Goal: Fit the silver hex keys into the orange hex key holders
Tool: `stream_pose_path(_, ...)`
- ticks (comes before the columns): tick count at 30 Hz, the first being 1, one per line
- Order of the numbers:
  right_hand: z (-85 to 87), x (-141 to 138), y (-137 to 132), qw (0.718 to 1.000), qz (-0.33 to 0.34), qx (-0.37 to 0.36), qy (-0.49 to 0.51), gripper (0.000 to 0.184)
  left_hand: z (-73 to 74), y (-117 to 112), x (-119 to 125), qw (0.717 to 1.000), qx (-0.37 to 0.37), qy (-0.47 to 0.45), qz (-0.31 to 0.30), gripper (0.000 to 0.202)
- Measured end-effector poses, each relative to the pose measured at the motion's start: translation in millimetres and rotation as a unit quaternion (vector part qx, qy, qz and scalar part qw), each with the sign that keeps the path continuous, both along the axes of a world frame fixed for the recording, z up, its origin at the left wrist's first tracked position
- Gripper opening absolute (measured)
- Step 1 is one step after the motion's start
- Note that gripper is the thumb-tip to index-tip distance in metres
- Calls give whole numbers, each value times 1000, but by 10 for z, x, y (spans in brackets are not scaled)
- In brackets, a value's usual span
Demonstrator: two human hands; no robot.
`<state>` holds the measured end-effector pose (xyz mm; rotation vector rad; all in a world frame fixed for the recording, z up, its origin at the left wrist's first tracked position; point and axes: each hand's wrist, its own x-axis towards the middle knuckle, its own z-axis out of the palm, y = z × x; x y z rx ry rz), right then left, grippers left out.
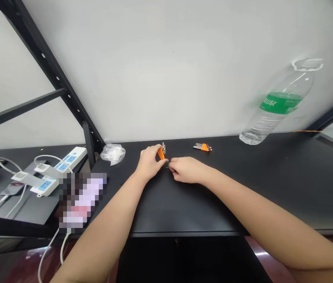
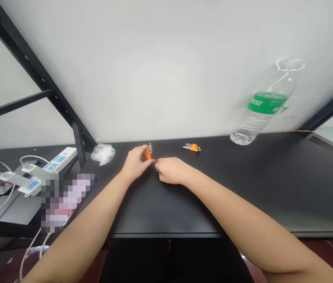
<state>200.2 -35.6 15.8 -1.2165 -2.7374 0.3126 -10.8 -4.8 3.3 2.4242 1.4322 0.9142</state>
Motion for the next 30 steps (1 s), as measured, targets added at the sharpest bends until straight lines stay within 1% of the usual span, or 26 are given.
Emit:
stream_pose_path(2,32,18,11,999,-11,-4,42,7,5,-3,3,1000,2,-5,1,45)
stream_pose_path(3,48,37,27,996,-21,-17,87,6,11,-6,3,1000,4,-9,3,45)
stream_pose_path(4,64,61,46,988,-35,-44,147,6,17,-10,3,1000,8,-15,6,46)
stream_pose_path(5,78,89,66,971,-50,-86,217,5,25,-14,1,1000,12,-21,9,46)
stream_pose_path(6,91,118,84,943,-62,-143,293,4,33,-18,-1,999,18,-28,14,47)
stream_pose_path(7,103,145,99,904,-69,-206,368,3,41,-22,-5,999,24,-35,18,47)
stream_pose_path(9,123,181,113,805,-70,-318,495,9,53,-28,-14,998,31,-47,24,48)
stream_pose_path(10,132,185,113,759,-66,-353,544,13,55,-30,-18,998,32,-51,27,48)
stream_pose_path(11,140,182,109,720,-64,-374,581,16,57,-32,-20,998,32,-55,28,49)
stream_pose_path(12,146,171,104,691,-65,-385,608,19,57,-34,-20,997,32,-56,29,50)
stream_pose_path(13,150,156,99,669,-68,-391,629,20,56,-37,-16,997,32,-57,29,51)
stream_pose_path(14,151,139,95,653,-71,-393,644,20,56,-40,-11,998,33,-56,26,51)
stream_pose_path(15,148,122,93,641,-74,-394,654,19,56,-44,-3,998,33,-55,21,51)
stream_pose_path(17,128,95,96,628,-80,-394,666,17,59,-54,13,998,34,-51,7,50)
stream_pose_path(21,63,67,116,623,-87,-396,669,20,66,-67,29,998,35,-49,-3,46)
stream_pose_path(25,27,51,136,611,-89,-397,679,20,60,-62,24,998,46,-48,-8,42)
stream_pose_path(30,23,45,153,594,-107,-395,693,20,41,-53,27,998,53,-43,-9,45)
